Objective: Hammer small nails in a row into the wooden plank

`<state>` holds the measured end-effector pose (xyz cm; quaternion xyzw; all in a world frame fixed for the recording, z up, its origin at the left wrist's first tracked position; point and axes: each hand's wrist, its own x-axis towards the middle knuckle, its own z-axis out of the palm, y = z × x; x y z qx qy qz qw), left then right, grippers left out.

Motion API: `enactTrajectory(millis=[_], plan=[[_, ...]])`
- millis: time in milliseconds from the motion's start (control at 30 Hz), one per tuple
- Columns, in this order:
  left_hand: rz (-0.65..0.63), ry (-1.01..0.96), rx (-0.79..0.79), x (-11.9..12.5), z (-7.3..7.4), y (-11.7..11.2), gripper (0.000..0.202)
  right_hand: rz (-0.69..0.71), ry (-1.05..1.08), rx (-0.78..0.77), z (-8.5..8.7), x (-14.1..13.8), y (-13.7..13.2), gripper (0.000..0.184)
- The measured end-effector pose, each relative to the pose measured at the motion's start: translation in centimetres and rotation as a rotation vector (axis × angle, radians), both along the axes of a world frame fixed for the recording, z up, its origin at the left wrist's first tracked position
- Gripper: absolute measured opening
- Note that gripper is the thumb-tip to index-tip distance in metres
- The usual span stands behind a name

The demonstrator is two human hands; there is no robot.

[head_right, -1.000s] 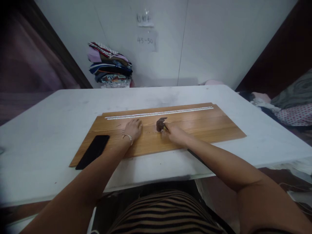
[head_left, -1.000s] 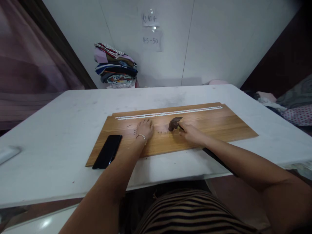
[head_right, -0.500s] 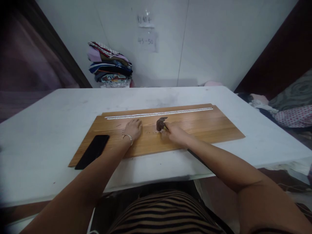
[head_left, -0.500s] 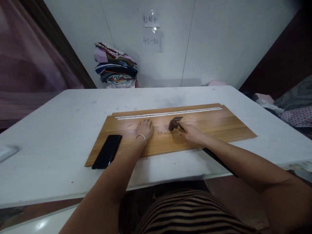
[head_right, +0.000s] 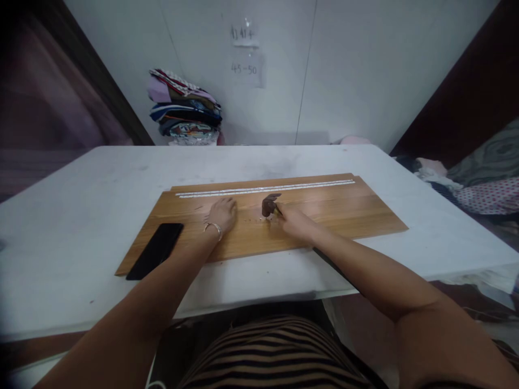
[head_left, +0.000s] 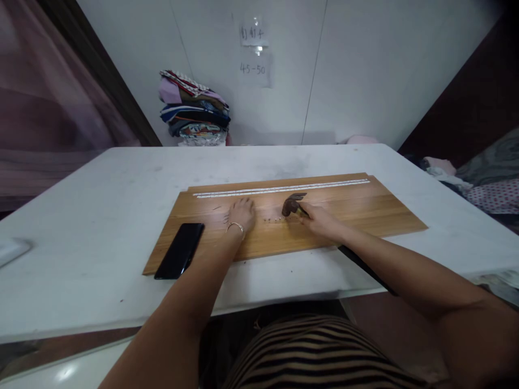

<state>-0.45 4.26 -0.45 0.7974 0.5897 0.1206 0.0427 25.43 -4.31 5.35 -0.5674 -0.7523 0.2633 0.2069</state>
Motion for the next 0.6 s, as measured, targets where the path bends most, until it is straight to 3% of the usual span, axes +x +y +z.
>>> enactTrajectory(millis=[600], plan=[[0.150, -0.013, -0.058, 0.4, 1.9, -0.8, 0.032, 0.010, 0.029, -0.026, 0.2, -0.2, -0.3, 0.031]])
